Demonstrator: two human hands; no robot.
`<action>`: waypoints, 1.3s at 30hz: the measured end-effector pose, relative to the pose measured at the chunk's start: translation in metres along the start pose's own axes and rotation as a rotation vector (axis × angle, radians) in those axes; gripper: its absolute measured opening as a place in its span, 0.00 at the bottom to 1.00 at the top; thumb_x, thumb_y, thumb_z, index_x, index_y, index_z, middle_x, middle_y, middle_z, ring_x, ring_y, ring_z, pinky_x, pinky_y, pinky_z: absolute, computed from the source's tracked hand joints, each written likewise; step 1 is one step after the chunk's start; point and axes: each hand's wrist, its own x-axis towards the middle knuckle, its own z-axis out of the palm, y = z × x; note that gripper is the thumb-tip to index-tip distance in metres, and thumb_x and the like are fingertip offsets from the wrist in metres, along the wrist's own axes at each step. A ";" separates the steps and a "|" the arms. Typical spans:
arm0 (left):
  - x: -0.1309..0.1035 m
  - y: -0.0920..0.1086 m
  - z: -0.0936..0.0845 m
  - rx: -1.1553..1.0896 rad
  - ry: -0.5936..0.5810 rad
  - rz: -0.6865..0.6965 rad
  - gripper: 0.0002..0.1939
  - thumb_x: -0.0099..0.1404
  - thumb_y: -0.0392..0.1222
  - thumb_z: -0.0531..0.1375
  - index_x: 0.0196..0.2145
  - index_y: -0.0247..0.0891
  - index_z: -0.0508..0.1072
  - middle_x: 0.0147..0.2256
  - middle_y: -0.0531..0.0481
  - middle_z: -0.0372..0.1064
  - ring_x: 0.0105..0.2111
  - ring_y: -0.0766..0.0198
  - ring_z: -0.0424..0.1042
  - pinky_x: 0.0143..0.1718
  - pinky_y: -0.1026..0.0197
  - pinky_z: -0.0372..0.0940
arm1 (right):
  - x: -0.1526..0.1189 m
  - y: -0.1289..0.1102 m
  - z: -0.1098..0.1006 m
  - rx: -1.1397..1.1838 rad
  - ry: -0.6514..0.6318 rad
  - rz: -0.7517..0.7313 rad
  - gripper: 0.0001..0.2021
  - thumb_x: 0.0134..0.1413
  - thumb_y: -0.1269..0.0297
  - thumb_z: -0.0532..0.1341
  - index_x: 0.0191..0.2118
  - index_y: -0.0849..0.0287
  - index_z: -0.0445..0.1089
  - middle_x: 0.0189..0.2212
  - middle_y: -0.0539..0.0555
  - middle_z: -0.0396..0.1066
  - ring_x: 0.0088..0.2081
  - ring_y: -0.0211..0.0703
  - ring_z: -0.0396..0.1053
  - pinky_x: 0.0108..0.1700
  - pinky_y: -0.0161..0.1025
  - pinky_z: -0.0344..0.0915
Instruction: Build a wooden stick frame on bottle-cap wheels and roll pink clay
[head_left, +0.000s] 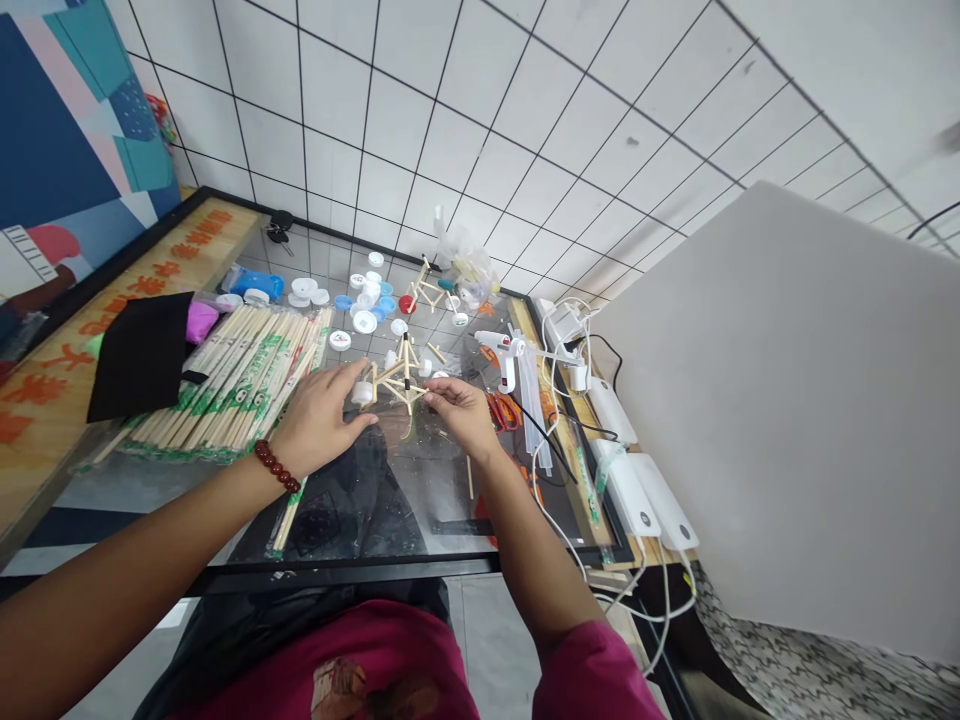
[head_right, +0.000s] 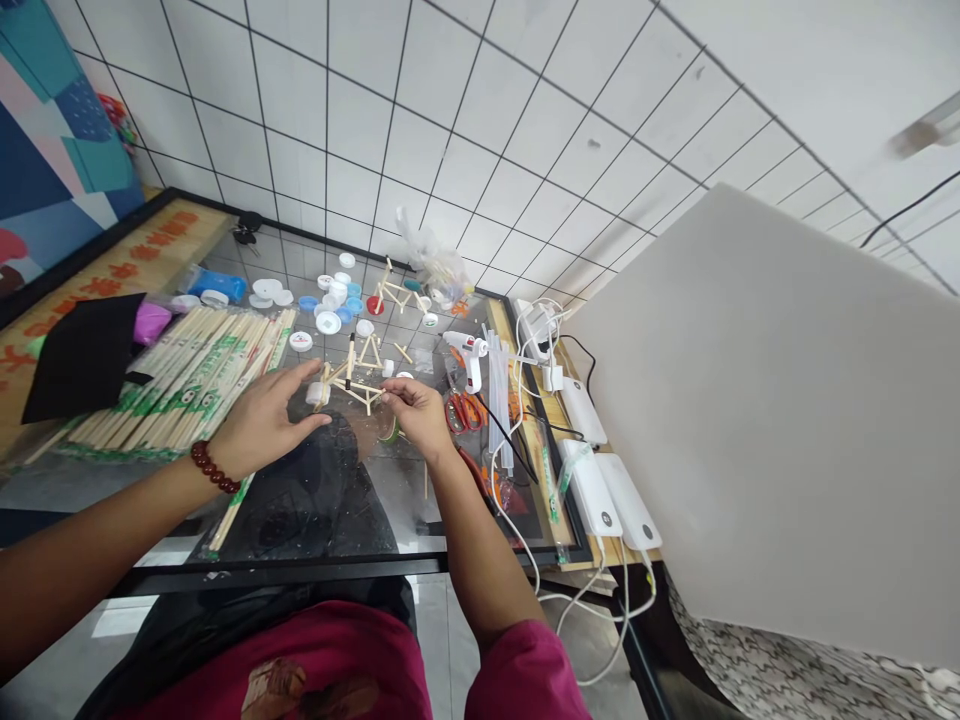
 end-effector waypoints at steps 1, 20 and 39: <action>0.000 0.000 0.000 0.000 -0.002 -0.001 0.36 0.62 0.45 0.67 0.65 0.35 0.65 0.58 0.36 0.74 0.58 0.40 0.73 0.60 0.41 0.67 | 0.000 0.000 0.000 -0.001 0.000 0.001 0.11 0.39 0.59 0.73 0.32 0.56 0.80 0.29 0.50 0.81 0.31 0.40 0.76 0.40 0.39 0.72; 0.000 0.001 -0.001 -0.014 -0.015 -0.007 0.35 0.63 0.47 0.66 0.65 0.38 0.65 0.57 0.37 0.75 0.58 0.39 0.73 0.59 0.39 0.68 | 0.000 0.003 -0.001 0.000 0.008 0.007 0.14 0.38 0.58 0.76 0.34 0.56 0.81 0.32 0.51 0.82 0.35 0.42 0.78 0.43 0.41 0.75; -0.001 -0.001 -0.001 -0.021 -0.028 0.006 0.36 0.64 0.47 0.64 0.67 0.37 0.61 0.59 0.35 0.73 0.60 0.39 0.72 0.60 0.39 0.67 | 0.000 0.002 -0.001 0.007 0.003 0.009 0.14 0.37 0.59 0.75 0.34 0.56 0.80 0.30 0.50 0.81 0.34 0.41 0.77 0.43 0.41 0.74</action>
